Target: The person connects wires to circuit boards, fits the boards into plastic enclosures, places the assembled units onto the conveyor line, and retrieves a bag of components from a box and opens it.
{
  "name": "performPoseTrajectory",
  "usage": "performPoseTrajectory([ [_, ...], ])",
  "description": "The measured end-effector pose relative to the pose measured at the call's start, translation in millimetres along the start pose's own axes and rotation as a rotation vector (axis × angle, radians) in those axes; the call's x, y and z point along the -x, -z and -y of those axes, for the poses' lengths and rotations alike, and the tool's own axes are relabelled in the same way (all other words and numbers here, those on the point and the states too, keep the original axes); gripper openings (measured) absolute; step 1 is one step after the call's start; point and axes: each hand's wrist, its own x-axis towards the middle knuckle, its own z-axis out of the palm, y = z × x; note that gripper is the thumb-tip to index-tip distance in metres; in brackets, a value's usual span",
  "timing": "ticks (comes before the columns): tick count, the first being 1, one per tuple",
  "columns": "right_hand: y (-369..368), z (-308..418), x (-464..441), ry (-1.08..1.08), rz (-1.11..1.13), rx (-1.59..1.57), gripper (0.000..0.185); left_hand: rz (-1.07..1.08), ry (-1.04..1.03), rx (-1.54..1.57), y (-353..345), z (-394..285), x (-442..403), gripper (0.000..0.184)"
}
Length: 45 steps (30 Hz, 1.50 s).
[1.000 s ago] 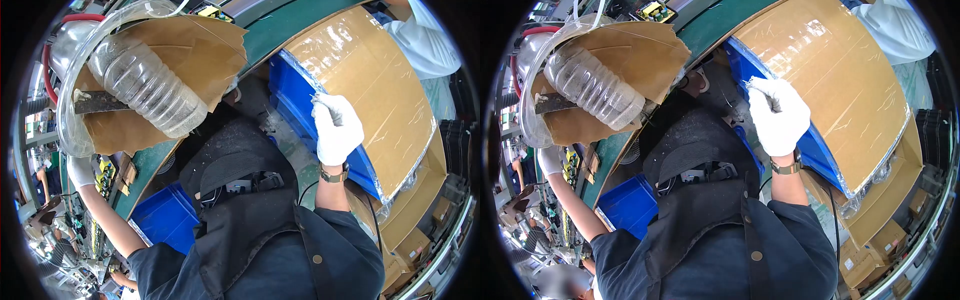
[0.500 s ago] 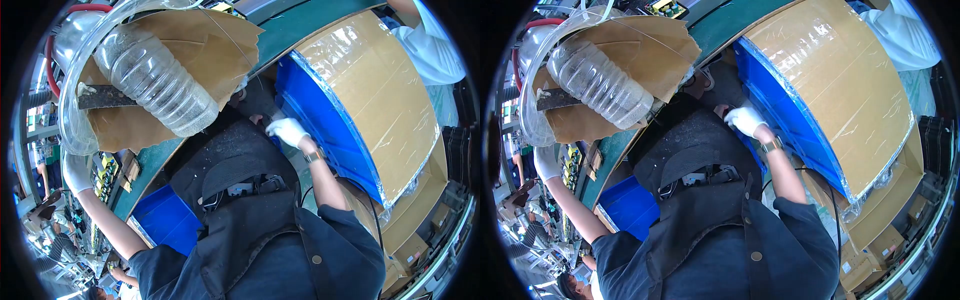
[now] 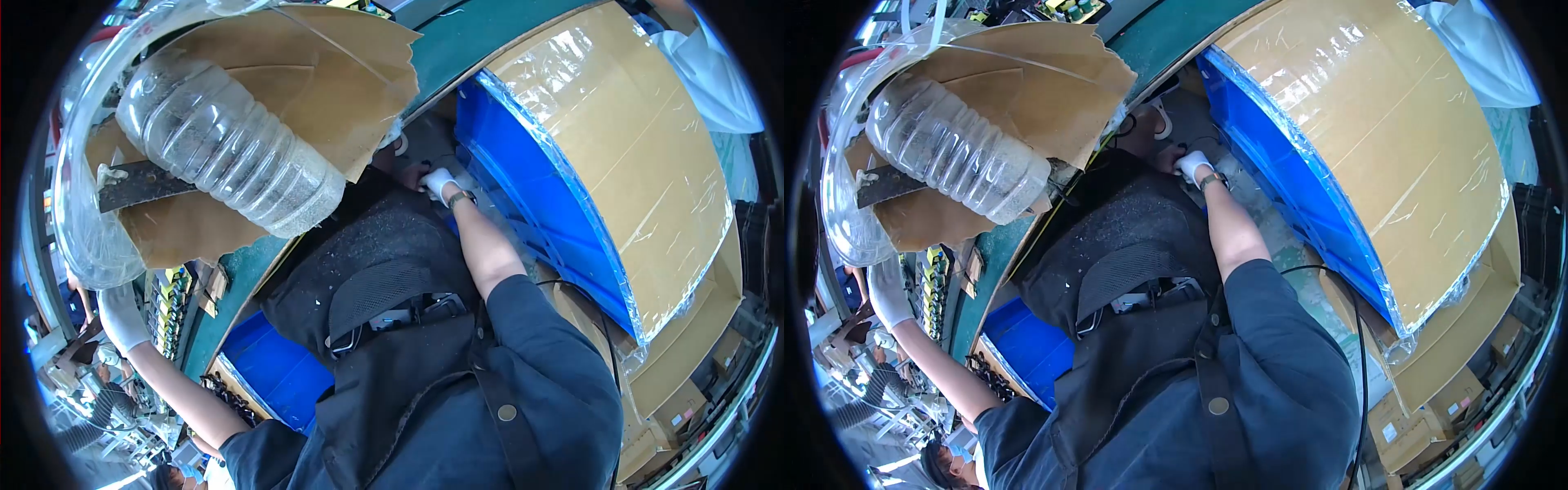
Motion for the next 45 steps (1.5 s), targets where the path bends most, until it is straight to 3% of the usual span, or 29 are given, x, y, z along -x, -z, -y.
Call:
performPoseTrajectory([
  [2,1.2,-3.1,-31.6,0.046,-0.048,0.14,0.044,-0.028,-0.023,-0.061,10.9,4.3,5.3,0.053],
  [4,11.1,-6.8,-40.9,0.59,-0.533,0.528,0.032,-0.033,0.021,-0.185,80.8,26.5,33.4,0.049],
  [5,14.9,-4.9,-27.1,0.578,-0.536,0.528,0.032,-0.041,0.047,-0.244,103.1,29.8,41.5,0.047],
  [6,46.8,6.5,-0.7,0.452,-0.335,0.464,0.029,-0.052,0.041,-0.238,108.3,23.3,49.8,0.047],
  [8,87.4,40.5,71.8,0.193,0.058,0.318,0.025,0.27,0.065,-1.516,101.2,2.5,82.3,0.04],
  [9,99.4,39.6,97.1,0.184,0.05,0.317,0.025,0.449,0.088,-2.151,101.3,-8.1,97.3,0.037],
  [10,109.5,32.5,122.9,0.357,0.204,0.251,0.025,0.647,0.117,-2.782,101.3,-20.1,107.2,0.036],
  [11,117.5,30.6,152.9,0.53,0.36,0.184,0.026,0.606,0.35,-2.96,118.8,-33.4,118.3,0.033],
  [13,131.1,59.2,241.7,0.493,0.501,0.083,0.03,0.514,0.733,-3.196,206.7,-41.6,143.6,0.043],
  [15,130.7,64.1,294.8,0.63,0.539,0.115,0.03,-0.094,0.792,-3.223,259.5,-68.6,157.7,0.054],
  [16,131.1,76.6,321.9,0.63,0.576,0.221,0.031,-0.446,0.963,-3.086,274.4,-80.0,153.3,0.058],
  [17,126.9,86.2,341.9,0.629,0.611,0.328,0.033,-0.527,0.879,-2.914,302.6,-88.4,156.6,0.058],
  [18,114.7,83.9,351.0,0.799,0.641,0.325,0.032,-0.595,0.8,-2.739,324.2,-93.5,160.5,0.058],
  [19,102.8,83.7,358.5,0.97,0.667,0.325,0.032,-0.581,0.807,-2.738,329.4,-95.2,159.1,0.058],
  [20,92.0,90.1,368.5,0.974,0.655,0.335,0.032,-0.683,0.805,-2.646,333.7,-96.0,157.6,0.057],
  [22,72.0,107.3,388.7,1.114,0.574,0.647,0.025,-0.877,0.8,-2.45,339.4,-98.3,157.2,0.055],
  [26,42.8,128.0,411.8,1.24,0.374,0.802,0.025,-0.878,0.747,-2.656,301.7,-116.6,164.4,0.045],
  [27,42.7,137.7,415.2,1.397,0.26,0.875,0.022,-0.888,0.764,-2.655,298.8,-115.7,167.3,0.045],
  [29,49.8,158.8,425.3,1.556,0.1,0.899,0.018,-0.716,0.493,-2.805,298.5,-112.9,176.1,0.037],
  [30,57.8,171.0,429.7,1.567,0.057,0.855,0.016,-0.753,0.536,-2.804,298.9,-110.9,181.3,0.037],
  [32,73.6,186.2,432.4,1.725,-0.068,0.809,0.012,-0.514,0.654,-2.885,301.6,-102.9,189.4,0.035],
  [33,76.0,197.5,434.8,1.708,-0.073,0.886,0.01,-0.378,0.702,-2.914,307.1,-100.2,191.0,0.033],
  [37,93.1,181.1,429.7,1.686,-0.071,0.901,0.01,-0.358,0.692,-2.965,328.7,-90.4,187.1,0.034],
  [41,123.4,143.7,427.7,1.686,0.022,0.873,0.012,-0.365,0.559,-3.04,301.6,-112.6,177.1,0.037],
  [45,167.3,95.8,437.0,1.711,0.125,0.853,0.014,-0.372,0.561,-3.097,293.8,-111.0,186.6,0.035],
])
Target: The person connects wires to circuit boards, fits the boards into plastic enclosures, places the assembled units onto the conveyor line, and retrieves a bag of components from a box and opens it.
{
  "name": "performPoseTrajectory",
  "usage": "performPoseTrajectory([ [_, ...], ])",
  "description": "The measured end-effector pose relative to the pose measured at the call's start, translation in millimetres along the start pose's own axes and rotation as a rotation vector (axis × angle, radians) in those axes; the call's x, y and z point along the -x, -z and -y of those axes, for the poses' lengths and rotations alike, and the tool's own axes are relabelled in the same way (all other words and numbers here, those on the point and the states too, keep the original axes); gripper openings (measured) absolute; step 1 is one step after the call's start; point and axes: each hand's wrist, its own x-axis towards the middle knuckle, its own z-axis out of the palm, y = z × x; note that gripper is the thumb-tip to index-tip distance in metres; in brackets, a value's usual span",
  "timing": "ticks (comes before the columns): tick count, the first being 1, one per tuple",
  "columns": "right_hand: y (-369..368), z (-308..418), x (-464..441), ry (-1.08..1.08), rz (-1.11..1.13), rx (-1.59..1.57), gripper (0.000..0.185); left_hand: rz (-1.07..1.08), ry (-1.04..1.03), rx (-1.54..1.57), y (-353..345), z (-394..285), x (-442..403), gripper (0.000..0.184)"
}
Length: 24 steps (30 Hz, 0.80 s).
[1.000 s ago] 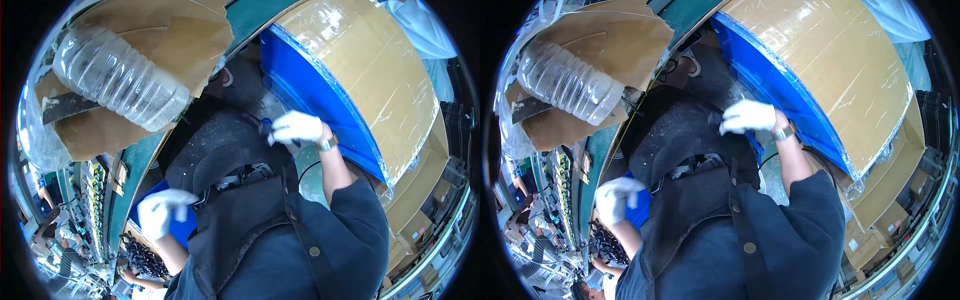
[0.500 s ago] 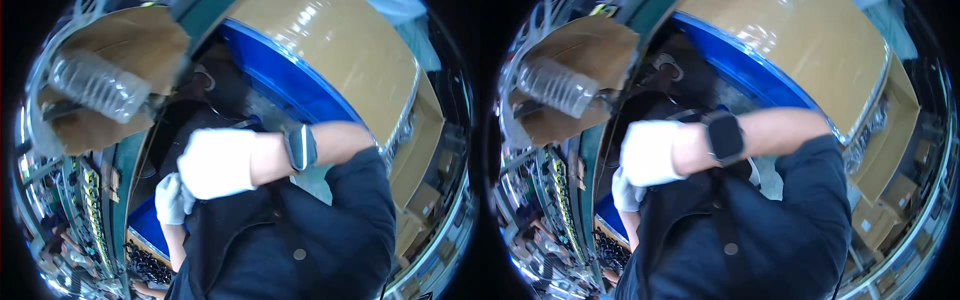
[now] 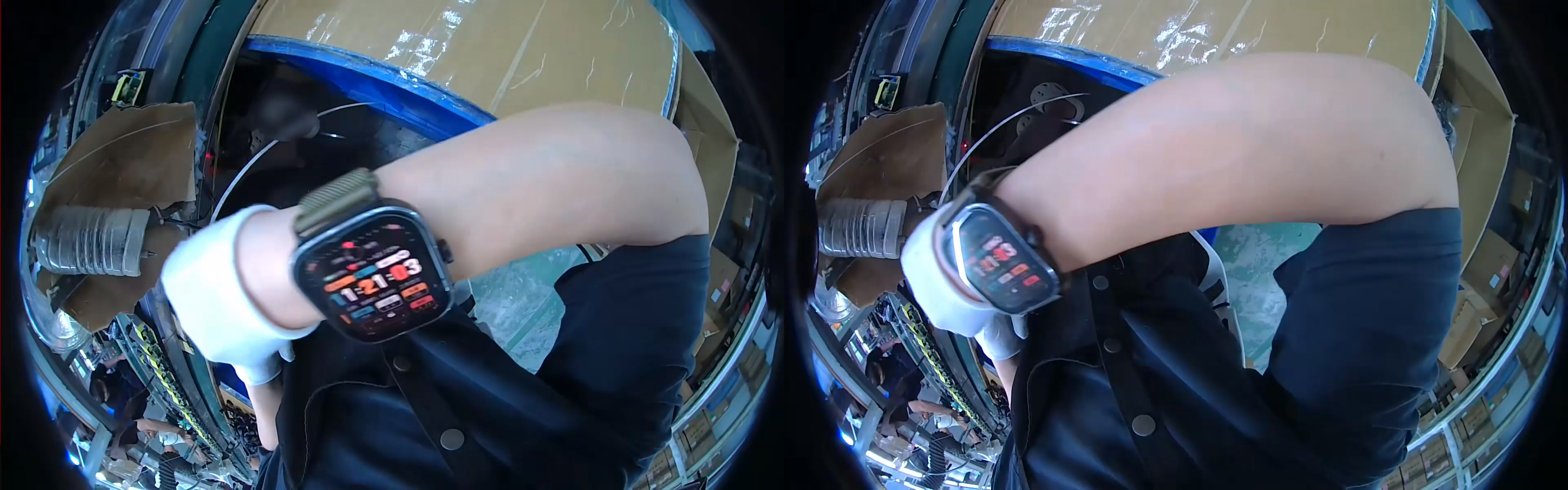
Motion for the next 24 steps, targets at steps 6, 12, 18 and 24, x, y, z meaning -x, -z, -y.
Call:
performPoseTrajectory([
  [6,6.8,16.7,39.5,0.081,0.046,-0.06,0.017,-0.003,-0.018,-0.106,1.3,-7.2,18.0,0.032],
  [12,-1.8,14.9,-107.1,0.214,0.133,-0.019,0.02,-0.033,-0.148,-0.179,-1.2,-15.5,36.2,0.03],
  [18,-34.6,33.0,-139.2,0.388,-0.075,-0.027,0.019,-0.274,-0.345,-0.147,-13.7,-7.0,52.0,0.028],
  [24,-75.1,48.3,-166.9,-0.013,-0.303,-0.208,0.015,-0.427,-0.608,-0.472,15.2,13.0,56.5,0.022],
])
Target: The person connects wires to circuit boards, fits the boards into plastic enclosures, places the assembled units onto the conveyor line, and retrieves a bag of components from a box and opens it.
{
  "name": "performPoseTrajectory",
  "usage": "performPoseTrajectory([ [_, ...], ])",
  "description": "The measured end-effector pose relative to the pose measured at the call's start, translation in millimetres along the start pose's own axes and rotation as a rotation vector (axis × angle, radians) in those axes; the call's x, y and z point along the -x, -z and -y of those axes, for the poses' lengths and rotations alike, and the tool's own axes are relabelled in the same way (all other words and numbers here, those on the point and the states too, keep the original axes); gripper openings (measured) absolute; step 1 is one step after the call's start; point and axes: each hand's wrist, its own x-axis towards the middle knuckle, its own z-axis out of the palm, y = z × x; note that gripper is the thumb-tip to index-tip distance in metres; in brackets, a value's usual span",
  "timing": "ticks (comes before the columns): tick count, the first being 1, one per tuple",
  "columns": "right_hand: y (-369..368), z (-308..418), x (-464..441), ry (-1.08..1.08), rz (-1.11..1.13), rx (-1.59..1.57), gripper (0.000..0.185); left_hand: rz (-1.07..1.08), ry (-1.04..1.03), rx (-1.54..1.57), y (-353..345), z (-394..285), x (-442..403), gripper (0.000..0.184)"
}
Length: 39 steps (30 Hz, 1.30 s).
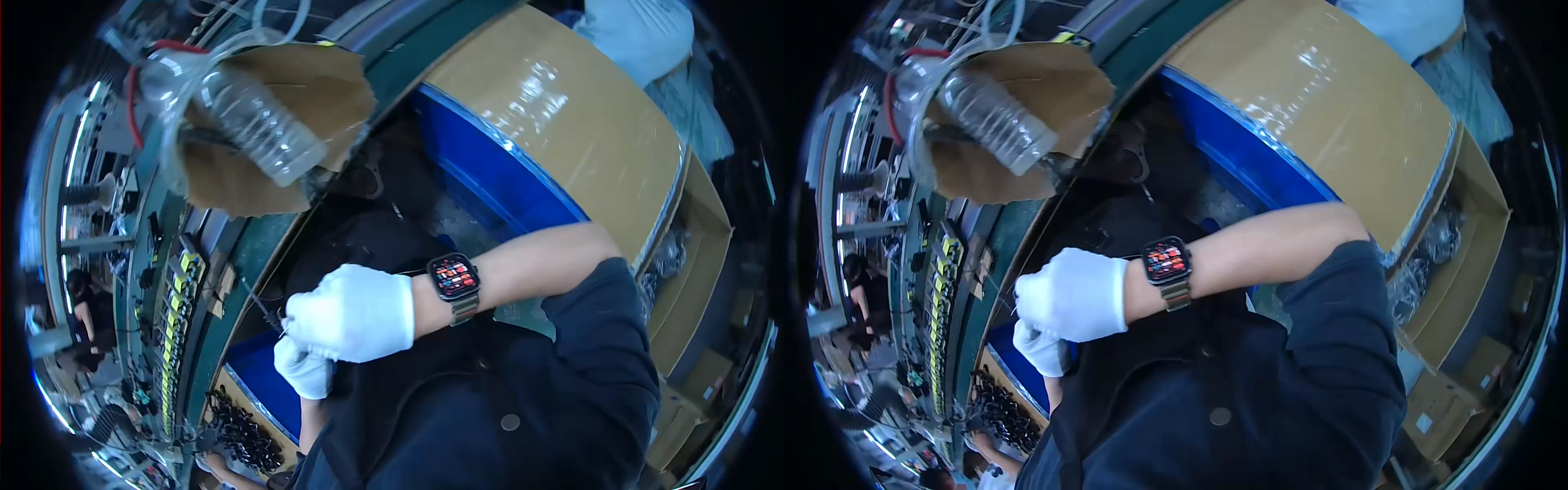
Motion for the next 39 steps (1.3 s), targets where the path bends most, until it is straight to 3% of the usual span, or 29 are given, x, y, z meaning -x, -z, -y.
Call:
performPoseTrajectory([
  [3,-10.0,-0.6,0.3,-0.022,-0.09,-0.063,0.014,0.318,-0.229,-0.169,2.5,-32.3,-33.2,0.018],
  [4,-9.8,-1.7,1.8,-0.036,-0.125,-0.094,0.013,0.276,-0.226,-0.182,1.0,-38.8,-40.2,0.018],
  [7,1.1,-4.3,6.6,-0.031,-0.046,-0.152,0.013,-0.11,0.42,0.684,-1.6,-49.4,-57.8,0.016],
  [8,2.8,-3.8,10.0,-0.059,0.041,-0.17,0.012,-0.144,0.414,0.678,3.6,-47.9,-59.4,0.016],
  [11,0.7,-7.6,16.8,-0.13,0.004,-0.136,0.012,0.374,0.381,0.677,17.2,-45.2,-61.8,0.027],
  [12,1.4,-9.1,17.3,-0.175,-0.022,-0.108,0.012,0.35,0.374,0.674,17.5,-46.0,-63.5,0.027],
  [15,13.7,-7.8,11.9,-0.239,-0.03,-0.061,0.013,0.245,0.041,0.221,6.5,-52.3,-72.6,0.029],
  [16,15.9,-8.7,8.9,-0.282,-0.042,-0.033,0.014,0.219,0.037,0.217,8.1,-51.8,-77.9,0.029],
  [19,11.5,-16.3,3.3,-0.268,0.016,-0.115,0.014,0.533,-0.385,-0.051,14.9,-49.3,-97.2,0.025],
  [22,21.5,-22.4,-2.5,-0.317,0.081,-0.115,0.014,0.32,-0.377,0.029,58.9,-44.4,-138.4,0.031],
  [23,27.9,-23.0,-4.0,-0.379,0.107,-0.081,0.014,0.223,-0.247,-0.051,78.1,-46.1,-159.6,0.043],
  [24,33.7,-26.9,-4.5,-0.438,0.135,-0.042,0.014,0.122,0.066,0.1,95.1,-39.5,-184.9,0.033],
  [25,38.2,-32.3,-1.5,-0.426,0.156,-0.038,0.014,-0.005,-0.009,-0.149,105.9,-26.2,-223.8,0.033],
  [26,43.2,-38.8,3.3,-0.471,0.157,0.006,0.012,-0.083,-0.025,-0.161,107.8,-13.2,-263.4,0.033],
  [27,47.4,-45.0,7.4,-0.516,0.155,0.051,0.011,-0.062,0.021,-0.258,114.2,6.6,-303.6,0.037],
  [28,49.3,-47.6,8.9,-0.562,0.153,0.099,0.009,0.109,0.233,-0.376,121.9,8.8,-341.6,0.041],
  [29,50.7,-49.7,8.2,-0.551,0.172,0.108,0.009,0.223,0.314,-0.239,122.3,68.2,-389.3,0.055],
  [33,57.4,-57.1,4.5,-0.662,0.198,0.193,0.009,0.204,0.703,-0.209,89.6,147.9,-502.0,0.09],
  [36,54.0,-55.7,0.2,-0.827,0.127,0.183,0.01,0.082,0.792,-0.159,42.1,166.0,-541.7,0.088],
  [39,52.3,-58.8,3.9,-0.868,0.088,0.179,0.01,0.225,0.72,-0.356,3.2,213.4,-592.0,0.079],
])
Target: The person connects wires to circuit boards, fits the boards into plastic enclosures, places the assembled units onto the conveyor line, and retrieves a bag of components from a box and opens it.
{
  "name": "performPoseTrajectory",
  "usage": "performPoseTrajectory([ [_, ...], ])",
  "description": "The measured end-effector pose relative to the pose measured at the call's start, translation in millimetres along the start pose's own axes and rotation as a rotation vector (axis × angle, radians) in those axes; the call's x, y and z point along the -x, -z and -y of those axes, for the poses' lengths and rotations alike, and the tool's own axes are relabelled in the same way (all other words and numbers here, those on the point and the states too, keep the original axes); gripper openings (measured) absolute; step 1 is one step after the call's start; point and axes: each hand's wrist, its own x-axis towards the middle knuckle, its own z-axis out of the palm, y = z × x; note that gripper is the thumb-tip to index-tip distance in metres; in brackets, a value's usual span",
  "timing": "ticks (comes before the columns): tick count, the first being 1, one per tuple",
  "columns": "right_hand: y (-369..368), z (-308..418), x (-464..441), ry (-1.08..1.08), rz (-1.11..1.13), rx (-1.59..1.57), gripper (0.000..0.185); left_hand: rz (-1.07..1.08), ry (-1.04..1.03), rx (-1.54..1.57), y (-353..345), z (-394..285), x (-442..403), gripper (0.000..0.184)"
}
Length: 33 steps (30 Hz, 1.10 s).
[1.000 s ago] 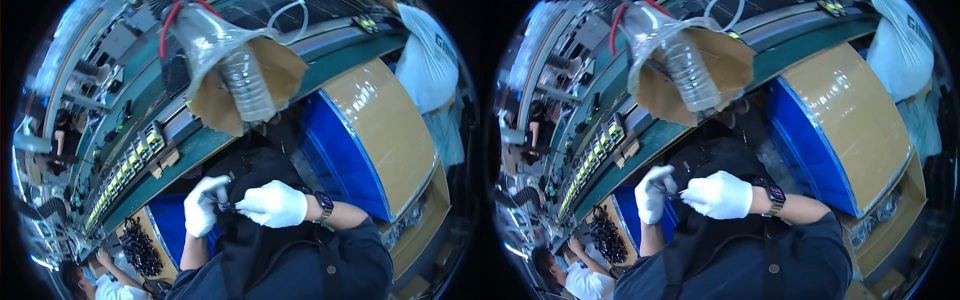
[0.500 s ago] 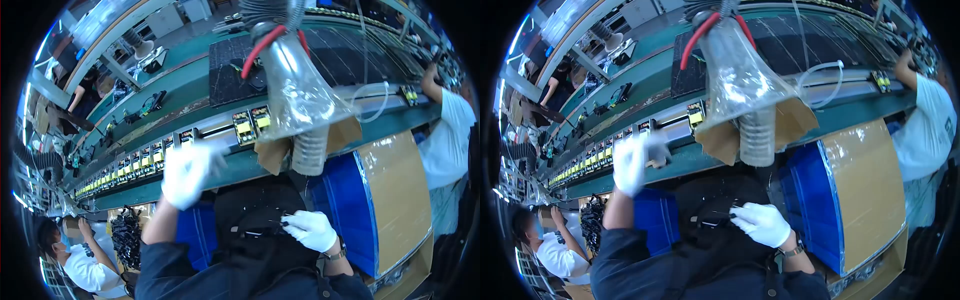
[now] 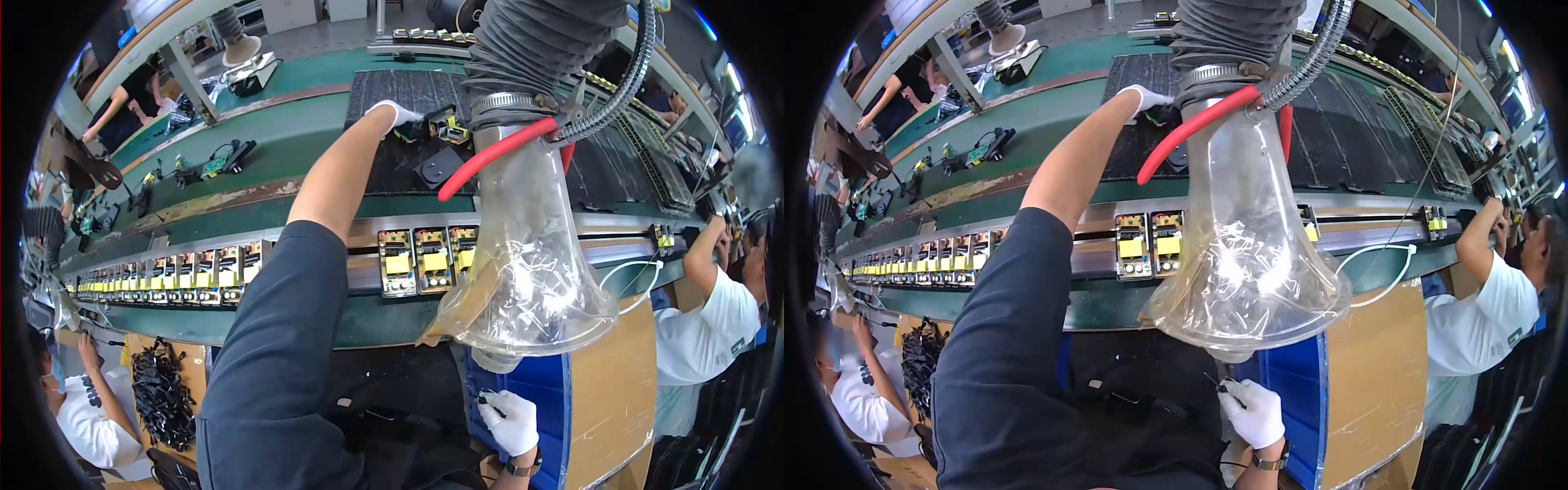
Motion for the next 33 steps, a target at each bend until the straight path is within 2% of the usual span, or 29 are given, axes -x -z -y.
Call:
performPoseTrajectory([
  [1,-0.6,-2.4,0.4,-0.02,-0.015,-0.02,0.01,0.02,-0.032,-0.125,-4.8,-4.5,-2.9,0.075],
  [2,-1.4,-5.6,1.1,-0.032,-0.014,-0.021,0.01,0.032,-0.034,-0.129,-9.4,-6.5,-4.0,0.075],
  [5,-4.1,-15.7,0.7,0.027,-0.007,-0.021,0.01,-0.049,-0.16,-0.301,-3.4,-16.6,14.3,0.057],
  [6,-4.8,-17.0,0.3,0.017,-0.009,-0.026,0.01,-0.041,-0.163,-0.308,0.7,-16.2,24.2,0.057],
  [11,-8.3,-20.3,-3.2,0.131,-0.008,-0.009,0.011,0.284,-0.405,0.238,38.5,17.8,87.5,0.042],
  [13,-10.7,-23.0,0.0,0.167,-0.016,0.004,0.012,0.272,-0.513,0.398,60.0,31.5,143.0,0.045],
  [15,-14.2,-24.6,2.7,0.156,-0.021,-0.023,0.012,0.209,-0.163,0.876,73.2,37.8,202.6,0.046],
  [16,-15.7,-25.4,3.7,0.161,-0.024,-0.038,0.012,0.222,-0.156,0.864,67.4,56.5,224.1,0.046],
  [19,-24.0,-28.2,6.1,0.182,-0.041,-0.077,0.013,-0.422,-0.949,0.242,52.5,117.5,299.8,0.033],
  [21,-30.6,-28.5,6.5,0.232,-0.063,-0.109,0.014,-0.028,-0.196,1.063,31.3,104.2,397.7,0.035],
  [22,-32.9,-27.3,5.8,0.219,-0.067,-0.113,0.014,-0.021,-0.228,1.01,12.8,131.5,408.4,0.039],
  [24,-36.7,-22.0,5.1,0.137,-0.026,-0.232,0.014,0.414,-0.109,1.106,-10.7,139.2,462.2,0.04],
  [26,-40.2,-14.7,4.3,0.075,-0.007,-0.297,0.014,0.232,-0.11,1.101,-76.3,144.1,490.3,0.036],
  [28,-40.0,-4.1,0.7,-0.006,0.067,-0.413,0.014,0.467,0.001,1.227,-118.9,162.5,497.2,0.03],
  [30,-38.5,0.1,0.9,-0.058,0.098,-0.471,0.014,0.427,-0.31,0.756,-132.2,155.9,514.9,0.025],
  [31,-37.4,0.7,0.9,-0.083,0.112,-0.501,0.013,0.439,-0.308,0.756,-131.2,153.3,519.1,0.025],
  [33,-35.8,2.3,3.6,-0.134,0.14,-0.568,0.013,0.915,-0.643,0.444,-126.4,149.1,526.9,0.034],
])
